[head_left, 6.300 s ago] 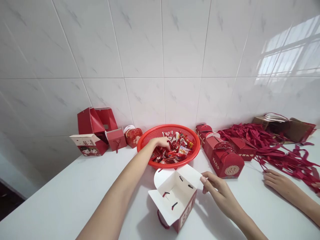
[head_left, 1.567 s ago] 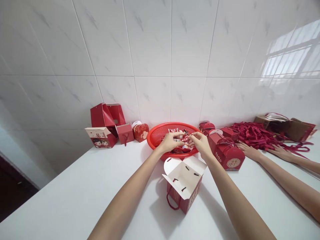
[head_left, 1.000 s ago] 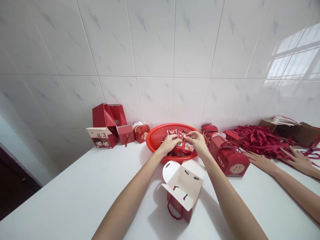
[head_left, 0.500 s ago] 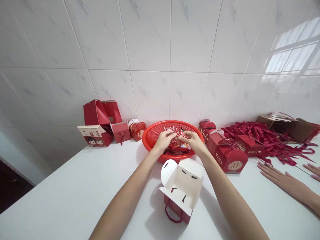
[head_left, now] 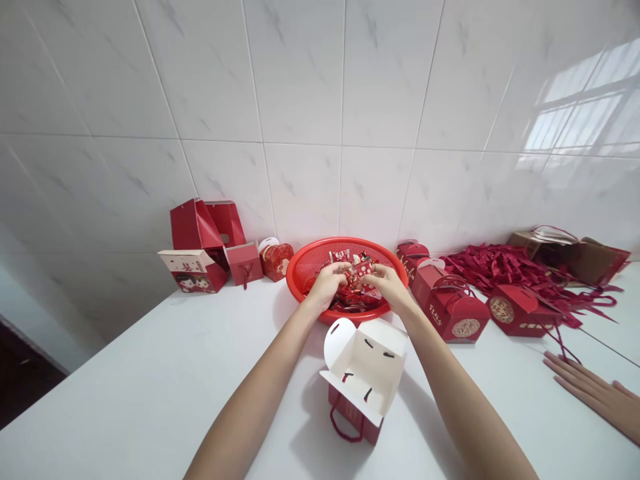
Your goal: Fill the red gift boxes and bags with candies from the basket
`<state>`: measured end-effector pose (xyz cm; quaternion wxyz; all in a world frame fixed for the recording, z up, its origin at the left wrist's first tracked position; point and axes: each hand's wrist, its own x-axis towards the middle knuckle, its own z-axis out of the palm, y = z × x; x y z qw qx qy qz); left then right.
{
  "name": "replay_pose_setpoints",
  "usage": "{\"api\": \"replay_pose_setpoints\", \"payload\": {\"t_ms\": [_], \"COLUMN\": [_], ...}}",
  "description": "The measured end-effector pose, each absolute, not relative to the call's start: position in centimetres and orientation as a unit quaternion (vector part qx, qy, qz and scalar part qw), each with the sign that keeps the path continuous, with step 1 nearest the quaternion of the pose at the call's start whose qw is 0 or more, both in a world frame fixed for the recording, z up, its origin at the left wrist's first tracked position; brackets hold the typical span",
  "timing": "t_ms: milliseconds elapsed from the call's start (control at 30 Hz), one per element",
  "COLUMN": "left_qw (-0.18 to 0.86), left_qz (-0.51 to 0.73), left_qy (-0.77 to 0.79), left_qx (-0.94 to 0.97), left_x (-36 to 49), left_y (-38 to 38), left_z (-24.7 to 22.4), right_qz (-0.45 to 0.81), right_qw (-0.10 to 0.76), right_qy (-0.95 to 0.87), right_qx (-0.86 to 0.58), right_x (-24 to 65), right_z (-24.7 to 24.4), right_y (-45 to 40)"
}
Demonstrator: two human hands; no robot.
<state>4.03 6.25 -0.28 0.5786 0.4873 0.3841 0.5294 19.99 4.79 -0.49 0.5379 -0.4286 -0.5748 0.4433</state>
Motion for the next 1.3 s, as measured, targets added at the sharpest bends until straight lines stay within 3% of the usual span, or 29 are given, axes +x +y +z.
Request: {"api": "replay_pose_setpoints", "payload": {"t_ms": [133, 433, 867, 1167, 1300], "left_qw": [0.543, 0.603, 0.588, 0.494, 0.5], "left_qz": [0.55, 0.511, 0.505, 0.547, 0.546], "left_qy": [0.374, 0.386, 0.312, 0.342, 0.326], "left_qx": [0.513, 0.476, 0.549, 0.583, 0.588], "left_x": [4.1, 4.0, 3.4, 3.5, 3.6], "left_y": [6.0, 4.8, 4.8, 4.9, 4.9], "left_z": [-0.5, -0.1, -1.3, -1.2, -1.1], "right_qz": [0.439, 0.46, 0.482, 0.477, 0.454], "right_qw": [0.525, 0.498, 0.536, 0.548, 0.554], "right_qy": [-0.591, -0.608, -0.569, -0.569, -0.582], "right_qx": [-0.427, -0.413, -0.396, -0.386, -0.385], "right_x": [20.1, 20.1, 20.2, 20.3, 20.3], "right_z": [-0.7, -1.0, -0.8, -0.4, -0.8], "right_y": [4.7, 2.8, 1.7, 1.1, 0.8]}}
